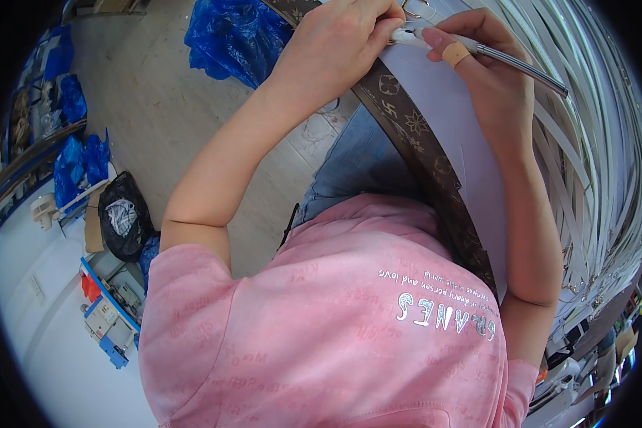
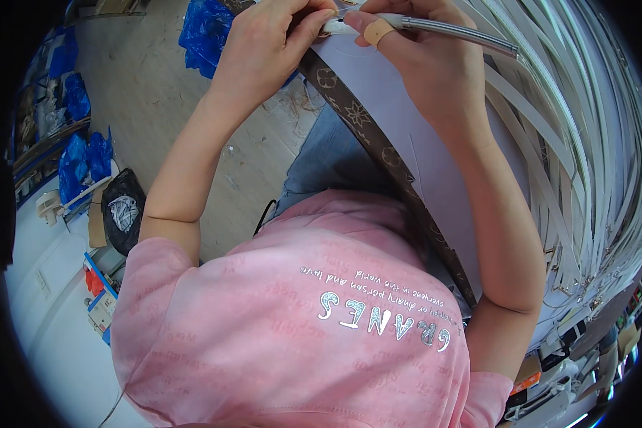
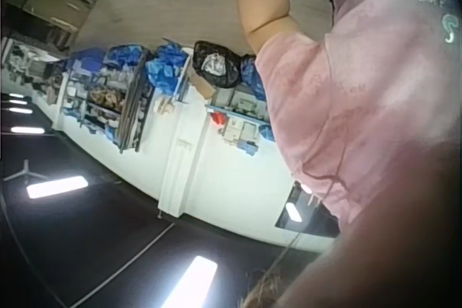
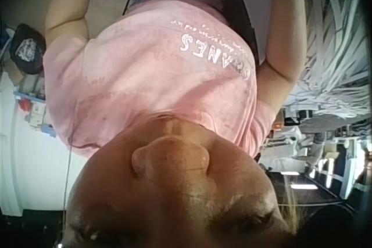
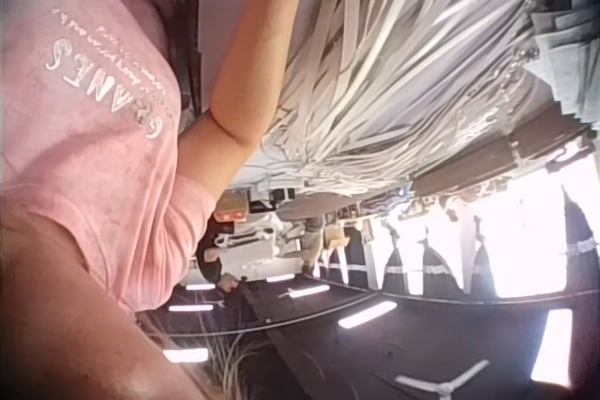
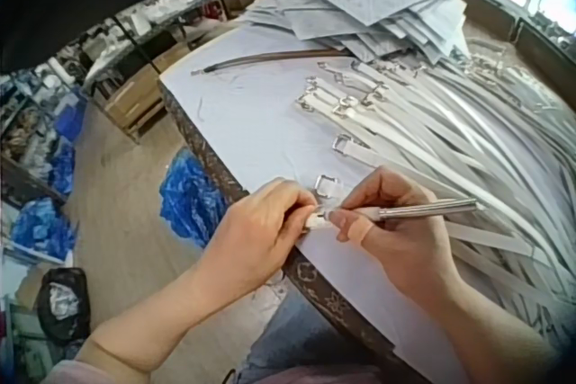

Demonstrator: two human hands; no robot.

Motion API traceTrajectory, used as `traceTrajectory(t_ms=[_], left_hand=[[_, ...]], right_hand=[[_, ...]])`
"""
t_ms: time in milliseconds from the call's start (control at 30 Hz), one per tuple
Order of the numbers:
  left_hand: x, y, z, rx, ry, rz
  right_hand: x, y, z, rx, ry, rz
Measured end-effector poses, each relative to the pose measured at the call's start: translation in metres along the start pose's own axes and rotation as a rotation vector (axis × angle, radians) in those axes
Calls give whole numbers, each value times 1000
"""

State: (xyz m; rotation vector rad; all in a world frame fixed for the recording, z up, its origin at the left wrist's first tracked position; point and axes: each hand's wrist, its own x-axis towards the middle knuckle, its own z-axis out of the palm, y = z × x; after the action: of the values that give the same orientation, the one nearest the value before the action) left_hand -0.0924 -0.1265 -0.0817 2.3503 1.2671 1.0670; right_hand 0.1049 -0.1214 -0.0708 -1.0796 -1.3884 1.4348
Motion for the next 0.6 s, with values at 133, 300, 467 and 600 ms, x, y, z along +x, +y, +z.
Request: traceTrajectory(t_ms=[133,300,467,600], left_hand=[[-1,-2,-1,33,68,151],[5,15,-8,-59,-77,-141],[0,-16,5,54,127,323],[0,-20,9,46,133,340]], right_hand=[[1,-1,2,8,1,3],[38,49,14,588,-281,-560],[46,66,18,895,-430,-846],[46,64,15,886,-421,-849]])
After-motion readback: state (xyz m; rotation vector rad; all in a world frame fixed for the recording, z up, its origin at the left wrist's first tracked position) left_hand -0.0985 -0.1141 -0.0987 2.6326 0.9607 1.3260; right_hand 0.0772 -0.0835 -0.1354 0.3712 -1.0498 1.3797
